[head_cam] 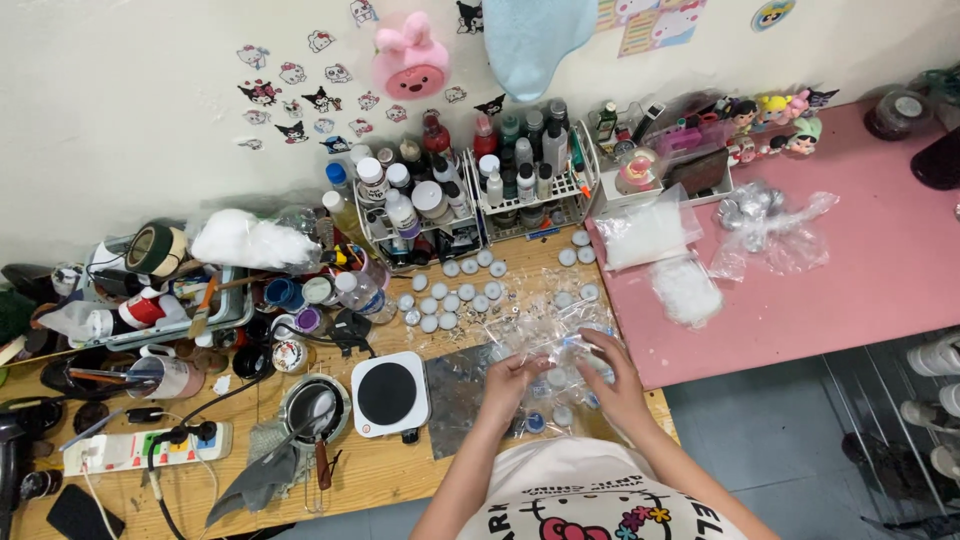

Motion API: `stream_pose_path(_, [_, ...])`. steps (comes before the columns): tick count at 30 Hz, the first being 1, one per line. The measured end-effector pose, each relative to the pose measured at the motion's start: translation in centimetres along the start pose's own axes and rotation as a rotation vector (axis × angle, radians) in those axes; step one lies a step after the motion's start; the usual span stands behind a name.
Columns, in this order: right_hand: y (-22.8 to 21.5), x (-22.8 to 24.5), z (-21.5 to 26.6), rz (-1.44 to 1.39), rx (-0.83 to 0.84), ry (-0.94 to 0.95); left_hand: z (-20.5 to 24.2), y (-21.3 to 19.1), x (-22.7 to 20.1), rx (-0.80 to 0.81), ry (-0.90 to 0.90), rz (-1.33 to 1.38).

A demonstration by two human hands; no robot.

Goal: Placing candle wicks into small plastic containers.

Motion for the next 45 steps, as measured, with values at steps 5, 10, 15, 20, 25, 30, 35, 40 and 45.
stream_pose_path(5, [1.0,-8.0,-0.5,-0.283,0.207,0.574,1.2,0.8,-0.5,0.171,0.083,-0.218])
stream_pose_path(10, [0.9,-12.0,-0.4,-0.251,0.259,0.521,4.2,1.2,-5.5,0.097,0.196,-0.364])
stream_pose_path(15, [0.9,-13.8,0.9,-0.214,0.21,0.716,6.4,1.9,-7.2,0.132,0.819,-1.125])
stream_pose_path(20, [1.2,-14.2,0.9,-0.162,0.221,0.668,7.5,2.9,-8.8,0.221,0.773,-1.237])
stream_pose_path(25, [1.6,-12.1,0.6,-0.201,0.245,0.683,8.2,3.8,-10.9,0.147,0.927,-1.116])
stream_pose_path(30, [1.9,-11.0,0.2,-0.095,0.288,0.678,4.8,1.5,-6.5,0.017,0.539,-1.165])
stream_pose_path(35, [2.3,-11.1,0.3,-0.116,0.357,0.669,6.2,2.2,-9.9,0.005,0.647,-0.915])
stream_pose_path(40, [2.5,-11.5,0.5,-0.152,0.384,0.65,6.6,2.7,-11.5,-0.032,0.378,-0.875])
stream_pose_path(45, [2.9,-12.6,0.6,-0.145,0.35,0.65,4.8,1.5,-8.3,-0.118,0.506,-0.757])
Point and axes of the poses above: each hand's wrist, its own z-axis away from the middle knuckle, its own y-axis out of the palm, x = y × z, the point moved 7 cm from there along -z, towards the middle knuckle, and after that the axes turned 10 degrees about -x, right-handed, at the moved point
